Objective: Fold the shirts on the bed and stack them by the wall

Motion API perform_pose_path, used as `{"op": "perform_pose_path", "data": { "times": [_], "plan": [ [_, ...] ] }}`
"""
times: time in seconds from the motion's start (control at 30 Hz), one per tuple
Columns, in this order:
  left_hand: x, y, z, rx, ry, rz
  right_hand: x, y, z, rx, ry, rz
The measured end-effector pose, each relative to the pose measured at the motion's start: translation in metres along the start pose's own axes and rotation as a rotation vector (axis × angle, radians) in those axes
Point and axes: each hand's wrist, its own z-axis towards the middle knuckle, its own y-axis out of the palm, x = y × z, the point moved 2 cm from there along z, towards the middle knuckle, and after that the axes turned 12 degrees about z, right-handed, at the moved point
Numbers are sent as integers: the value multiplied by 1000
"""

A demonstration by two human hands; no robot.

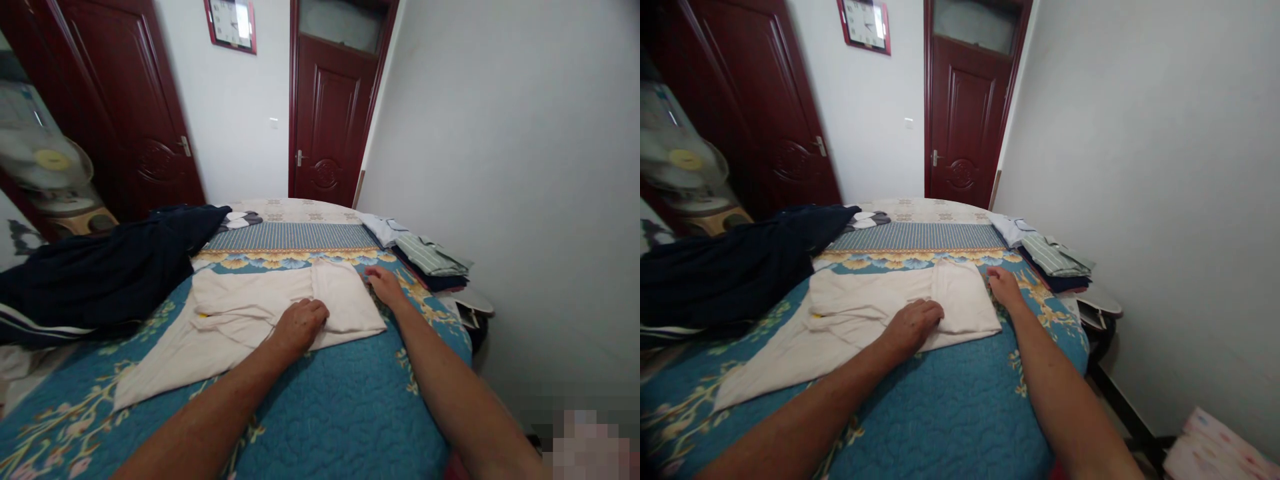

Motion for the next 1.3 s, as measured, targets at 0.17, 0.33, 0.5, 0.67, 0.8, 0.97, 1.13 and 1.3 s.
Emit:
{"op": "perform_pose_path", "data": {
  "times": [0.17, 0.33, 0.5, 0.67, 0.8, 0.97, 1.13, 1.3],
  "plan": [
    [19, -19, 0, -20, -6, 49, -1, -4, -17, -9, -29, -145],
    [30, -18, -6, -109, 10, 145, -21, 12, -27, -130, -165, -325],
    [21, -22, 1, -1, 28, 8, -35, 20, -35, -129, -255, -480],
    [-2, -27, 43, 94, -52, 12, -45, 32, -44, -160, -223, -581],
    [-12, -2, 74, -19, -81, 122, -46, 41, -50, -263, -225, -615],
    [-27, 31, 74, -182, -335, 185, -45, 41, -54, -285, -214, -640],
    [-35, 23, 67, -187, -451, 224, -49, 39, -48, -265, -221, -619],
    [-27, 12, 88, -21, -206, 246, -51, 44, -34, -147, -238, -550]
  ]
}}
